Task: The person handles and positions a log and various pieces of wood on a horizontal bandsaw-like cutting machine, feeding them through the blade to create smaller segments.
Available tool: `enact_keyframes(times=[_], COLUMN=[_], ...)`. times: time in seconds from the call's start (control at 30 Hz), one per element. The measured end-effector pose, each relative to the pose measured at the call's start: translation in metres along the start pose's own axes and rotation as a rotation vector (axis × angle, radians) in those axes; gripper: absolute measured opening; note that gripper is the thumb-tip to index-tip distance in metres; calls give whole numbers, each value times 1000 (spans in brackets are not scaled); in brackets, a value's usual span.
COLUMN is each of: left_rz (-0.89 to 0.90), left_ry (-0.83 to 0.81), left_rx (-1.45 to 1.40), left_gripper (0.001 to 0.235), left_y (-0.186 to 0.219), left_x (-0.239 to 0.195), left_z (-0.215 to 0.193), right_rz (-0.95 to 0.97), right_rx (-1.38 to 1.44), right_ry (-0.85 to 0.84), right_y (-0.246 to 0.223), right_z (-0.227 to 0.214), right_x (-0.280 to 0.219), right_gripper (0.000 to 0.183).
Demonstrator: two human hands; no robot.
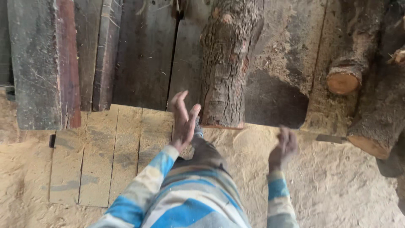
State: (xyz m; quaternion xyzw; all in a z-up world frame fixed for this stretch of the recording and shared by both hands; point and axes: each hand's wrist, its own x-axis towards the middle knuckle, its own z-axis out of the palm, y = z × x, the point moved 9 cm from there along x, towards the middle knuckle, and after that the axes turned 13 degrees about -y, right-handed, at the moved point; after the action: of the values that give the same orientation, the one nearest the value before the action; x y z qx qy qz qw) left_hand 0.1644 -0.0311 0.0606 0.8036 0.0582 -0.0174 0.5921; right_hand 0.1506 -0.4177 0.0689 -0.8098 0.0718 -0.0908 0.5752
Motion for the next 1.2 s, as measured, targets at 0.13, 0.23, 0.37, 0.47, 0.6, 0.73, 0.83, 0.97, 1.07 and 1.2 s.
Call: enact_keyframes(times=[0.13, 0.23, 0.37, 0.47, 0.6, 0.73, 0.83, 0.97, 1.07, 1.2], left_rz=[-109, -19, 33, 186, 22, -29, -94, -143, -193, -164], left_ry=[-147, -281, -58, -196, -129, -179, -210, -206, -195, -163], left_rx=[-278, -549, -569, -783, -475, -683, -696, -791, -730, -748], left_gripper=[101, 94, 83, 87, 87, 94, 100, 108, 111, 115], left_y=[-51, -60, -70, -55, -70, -84, -102, -130, -148, -153], left_x=[76, 104, 91, 70, 0, -106, -197, -316, -393, -461], left_z=[25, 64, 61, 57, 29, 26, 24, 25, 22, 23], right_rz=[106, 103, 111, 114, 115, 201, 269, 272, 333, 284], right_rx=[-9, 232, 522, 411, 234, 281, 298, 339, 272, 155], right_ry=[-437, -575, -679, -670, -626, -662, -683, -682, -686, -696], right_y=[-39, -51, -52, -50, -52, -47, -38, -25, -11, -1], right_z=[108, 172, 208, 200, 201, 189, 174, 155, 137, 121], right_x=[79, 115, 108, 83, 19, -87, -176, -284, -357, -415], right_gripper=[76, 84, 106, 122, 132, 136, 140, 140, 140, 139])
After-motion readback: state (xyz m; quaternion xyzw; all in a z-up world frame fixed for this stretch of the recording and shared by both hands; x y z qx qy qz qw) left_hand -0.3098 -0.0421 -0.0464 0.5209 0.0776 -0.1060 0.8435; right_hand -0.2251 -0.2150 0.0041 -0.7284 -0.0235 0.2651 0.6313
